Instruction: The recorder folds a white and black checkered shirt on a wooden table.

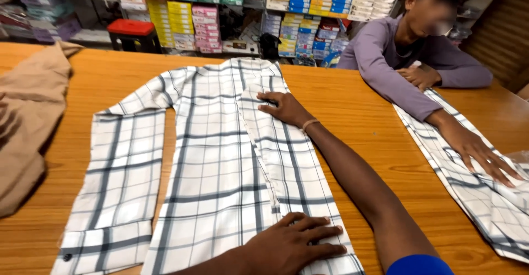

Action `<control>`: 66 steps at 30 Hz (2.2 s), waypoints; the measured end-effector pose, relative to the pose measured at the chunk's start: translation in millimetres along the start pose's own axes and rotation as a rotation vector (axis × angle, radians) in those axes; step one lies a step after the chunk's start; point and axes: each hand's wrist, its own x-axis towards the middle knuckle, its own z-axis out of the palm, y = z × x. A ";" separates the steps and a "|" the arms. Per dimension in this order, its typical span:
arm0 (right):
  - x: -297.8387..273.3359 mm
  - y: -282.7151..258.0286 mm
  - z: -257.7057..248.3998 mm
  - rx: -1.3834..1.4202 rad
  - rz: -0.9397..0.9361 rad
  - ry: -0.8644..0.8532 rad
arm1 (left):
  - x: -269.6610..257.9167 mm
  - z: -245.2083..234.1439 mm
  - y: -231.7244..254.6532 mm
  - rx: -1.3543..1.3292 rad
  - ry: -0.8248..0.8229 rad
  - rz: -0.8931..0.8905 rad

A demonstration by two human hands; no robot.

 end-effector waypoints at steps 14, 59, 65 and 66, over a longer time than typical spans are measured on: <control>6.4 -0.7 9.2 -0.013 0.055 0.014 | -11.6 25.4 -20.2 0.173 0.143 0.071; 6.5 1.5 2.4 -0.094 -0.008 -0.014 | -5.1 65.3 -43.1 0.169 0.139 0.085; 0.7 -9.9 -2.0 -0.034 0.008 -0.049 | 3.1 71.9 -43.4 0.063 0.067 -0.057; 4.2 -9.9 -3.4 -0.035 0.007 -0.046 | 1.7 74.7 -46.9 0.065 0.065 -0.055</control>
